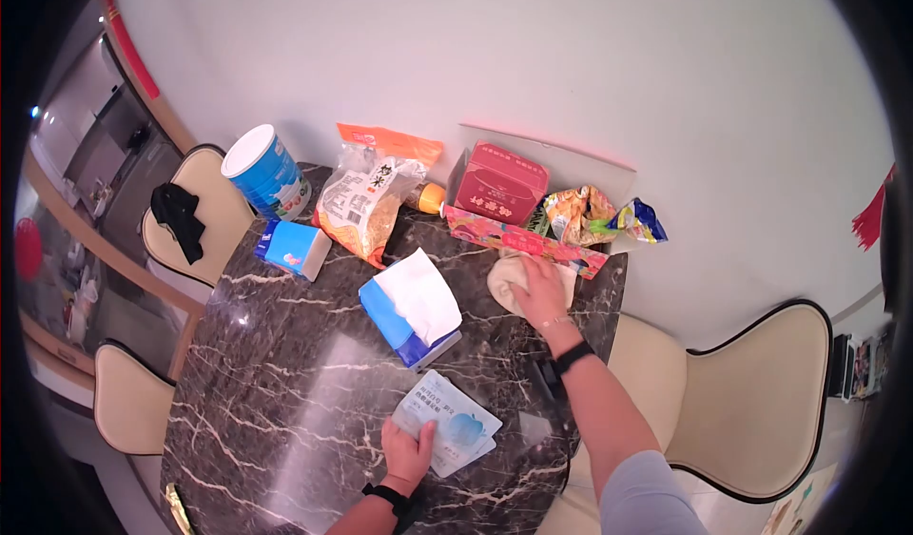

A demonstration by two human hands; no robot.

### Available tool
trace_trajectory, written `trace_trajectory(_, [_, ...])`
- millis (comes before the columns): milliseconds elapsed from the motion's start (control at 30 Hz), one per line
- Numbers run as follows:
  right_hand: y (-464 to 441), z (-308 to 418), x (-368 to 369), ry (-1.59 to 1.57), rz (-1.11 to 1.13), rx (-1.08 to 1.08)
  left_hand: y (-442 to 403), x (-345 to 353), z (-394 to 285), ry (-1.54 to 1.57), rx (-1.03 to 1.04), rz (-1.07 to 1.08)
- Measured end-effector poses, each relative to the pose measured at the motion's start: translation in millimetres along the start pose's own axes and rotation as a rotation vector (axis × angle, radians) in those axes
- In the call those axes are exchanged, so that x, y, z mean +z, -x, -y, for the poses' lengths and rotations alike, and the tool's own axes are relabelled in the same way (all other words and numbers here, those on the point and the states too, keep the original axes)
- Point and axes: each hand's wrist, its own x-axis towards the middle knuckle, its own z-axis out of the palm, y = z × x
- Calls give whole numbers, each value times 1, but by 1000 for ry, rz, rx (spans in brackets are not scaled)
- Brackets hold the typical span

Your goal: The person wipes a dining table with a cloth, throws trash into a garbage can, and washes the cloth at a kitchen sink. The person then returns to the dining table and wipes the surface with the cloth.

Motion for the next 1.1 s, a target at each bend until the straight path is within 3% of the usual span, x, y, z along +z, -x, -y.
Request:
trace_trajectory(100, [4,7,8,141,-55,18,4,2,5,-43,-20,43])
trace_trajectory(200, [26,3,-3,35,152,-225,4,2,2,-19,-69,24])
trace_trajectory(300, [58,24,-30,-164,327,-159,4,5,9,-48,-1,15])
trace_trajectory(567, [30,35,-35,-171,251,-87,4,1,3,-33,-9,32])
trace_trajectory(633, [41,54,-39,-36,99,-112,-1,0,-1,-28,-25,29])
trace_trajectory(700, [58,56,-41,24,115,-199,-1,-2,-3,-20,-20,32])
trace_trajectory(767, [67,44,-38,-140,299,-171,1,1,1,-28,-30,18])
trace_trajectory(800, [59,47,-43,-250,177,-114,1,2,2,-36,-34,6])
trace_trajectory(933, [6,32,-38,-367,93,59,3,1,2,-58,-27,50])
trace_trajectory(1000, [2,21,-2,66,156,-197,1,2,1,-22,-7,23])
trace_trajectory(1100, [39,43,-11,18,363,-226,5,5,8,-38,-9,14])
